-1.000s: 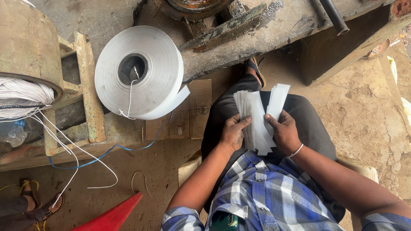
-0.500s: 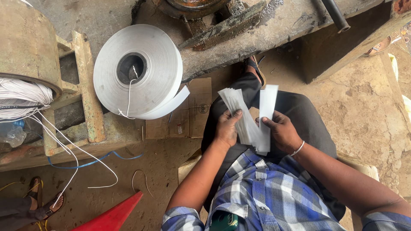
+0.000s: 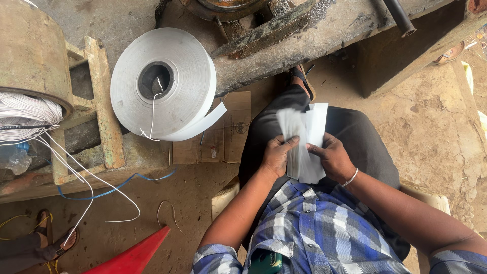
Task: The person sits at a workbench and pulls white flat strips from a large roll, aligns and folds a bundle of strips on their lap, and cuts the strips into shorter pieces using red-handled scissors. They stack the cut pieces and place some pieces into the opening of a machine on the bench.
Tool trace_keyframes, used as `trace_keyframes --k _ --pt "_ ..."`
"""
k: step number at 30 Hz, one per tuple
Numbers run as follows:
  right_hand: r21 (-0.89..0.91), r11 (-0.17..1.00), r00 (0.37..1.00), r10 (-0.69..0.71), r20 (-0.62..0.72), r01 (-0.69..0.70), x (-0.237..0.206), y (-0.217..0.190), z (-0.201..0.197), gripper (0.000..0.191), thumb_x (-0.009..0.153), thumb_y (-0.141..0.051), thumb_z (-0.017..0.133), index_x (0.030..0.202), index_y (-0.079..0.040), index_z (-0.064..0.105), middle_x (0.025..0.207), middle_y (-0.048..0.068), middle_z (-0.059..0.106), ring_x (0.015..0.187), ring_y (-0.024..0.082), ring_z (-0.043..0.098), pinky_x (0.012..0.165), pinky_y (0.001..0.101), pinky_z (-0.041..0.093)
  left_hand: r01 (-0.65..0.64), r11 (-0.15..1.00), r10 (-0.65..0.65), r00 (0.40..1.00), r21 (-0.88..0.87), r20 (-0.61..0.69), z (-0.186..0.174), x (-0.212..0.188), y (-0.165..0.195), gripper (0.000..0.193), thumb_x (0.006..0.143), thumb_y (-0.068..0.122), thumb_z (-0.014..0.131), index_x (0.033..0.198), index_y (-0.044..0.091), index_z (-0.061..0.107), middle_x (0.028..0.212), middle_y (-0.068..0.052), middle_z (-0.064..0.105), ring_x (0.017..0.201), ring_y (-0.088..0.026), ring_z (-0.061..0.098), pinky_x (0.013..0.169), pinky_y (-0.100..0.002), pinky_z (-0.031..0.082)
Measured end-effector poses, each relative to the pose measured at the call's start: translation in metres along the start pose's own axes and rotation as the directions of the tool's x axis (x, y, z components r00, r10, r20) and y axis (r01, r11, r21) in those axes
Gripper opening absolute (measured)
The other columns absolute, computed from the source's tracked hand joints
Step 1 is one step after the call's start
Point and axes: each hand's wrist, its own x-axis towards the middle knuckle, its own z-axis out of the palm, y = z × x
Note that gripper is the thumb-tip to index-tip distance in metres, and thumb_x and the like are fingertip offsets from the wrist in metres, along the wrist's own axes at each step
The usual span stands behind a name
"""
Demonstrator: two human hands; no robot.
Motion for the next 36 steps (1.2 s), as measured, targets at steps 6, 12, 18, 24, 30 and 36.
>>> trace_keyframes --k 6,12,18,24,30,36 --pt "0.035 0.995 0.995 0.091 -0.037 -0.089 0.002 0.0 -0.002 0.038 0.091 -0.013 0.073 0.124 0.003 0.063 0.106 0.013 0.073 0.091 0.018 0.071 0.083 0.0368 0.06 -0.155 0.981 0.147 0.987 -0.119 -0.071 -0.007 0.004 0.013 0.018 0.093 0.014 0.074 0.109 0.005 0.072 0.105 -0.005 0.075 0.097 -0.015 0.07 0.089 -0.031 0.057" --pt "-0.052 0.998 0.998 0.043 -0.036 -0.045 -0.001 -0.002 0.0 0.037 0.088 -0.007 0.076 0.12 0.007 0.065 0.106 0.016 0.075 0.091 0.02 0.072 0.083 0.0374 0.06 -0.056 0.998 0.056 0.997 0.004 0.05 -0.002 -0.001 0.002 0.019 0.095 0.01 0.076 0.112 0.001 0.072 0.104 -0.009 0.074 0.093 -0.017 0.069 0.085 -0.033 0.056" --pt "-0.034 0.999 0.999 0.037 0.02 -0.037 0.0 0.006 0.001 0.035 0.092 -0.012 0.07 0.124 0.004 0.064 0.109 0.011 0.074 0.095 0.015 0.069 0.087 0.0329 0.058 -0.029 0.999 0.028 0.999 -0.023 -0.02 -0.005 0.004 -0.007 0.02 0.096 0.017 0.073 0.109 0.002 0.073 0.104 -0.007 0.074 0.095 -0.017 0.069 0.086 -0.033 0.057" --pt "0.036 0.996 0.996 0.088 0.0 -0.087 0.001 0.002 -0.002 0.031 0.096 -0.016 0.069 0.119 0.004 0.063 0.097 0.012 0.073 0.085 0.018 0.07 0.079 0.0342 0.059 -0.227 0.97 0.222 0.973 -0.085 -0.065 -0.014 0.008 0.012 0.018 0.095 0.013 0.076 0.11 0.004 0.072 0.108 -0.006 0.073 0.101 -0.014 0.066 0.095 -0.03 0.052" --pt "-0.031 0.999 0.997 0.032 -0.066 -0.034 -0.004 -0.011 0.002 0.031 0.09 -0.009 0.074 0.116 0.005 0.064 0.097 0.013 0.075 0.086 0.019 0.072 0.078 0.0346 0.06 -0.017 0.999 0.016 0.999 0.033 0.028 -0.004 -0.004 0.014 0.017 0.092 0.01 0.077 0.107 0.003 0.073 0.098 -0.007 0.075 0.09 -0.017 0.07 0.085 -0.033 0.056" --pt "-0.078 0.997 1.0 -0.026 -0.005 0.025 -0.003 -0.005 0.004 0.034 0.09 -0.007 0.072 0.121 0.005 0.065 0.107 0.013 0.076 0.093 0.016 0.071 0.085 0.0331 0.059 0.069 0.995 -0.072 0.996 0.065 0.044 0.003 -0.005 0.001 0.016 0.095 0.011 0.077 0.107 0.001 0.073 0.098 -0.007 0.075 0.087 -0.016 0.069 0.077 -0.031 0.058"
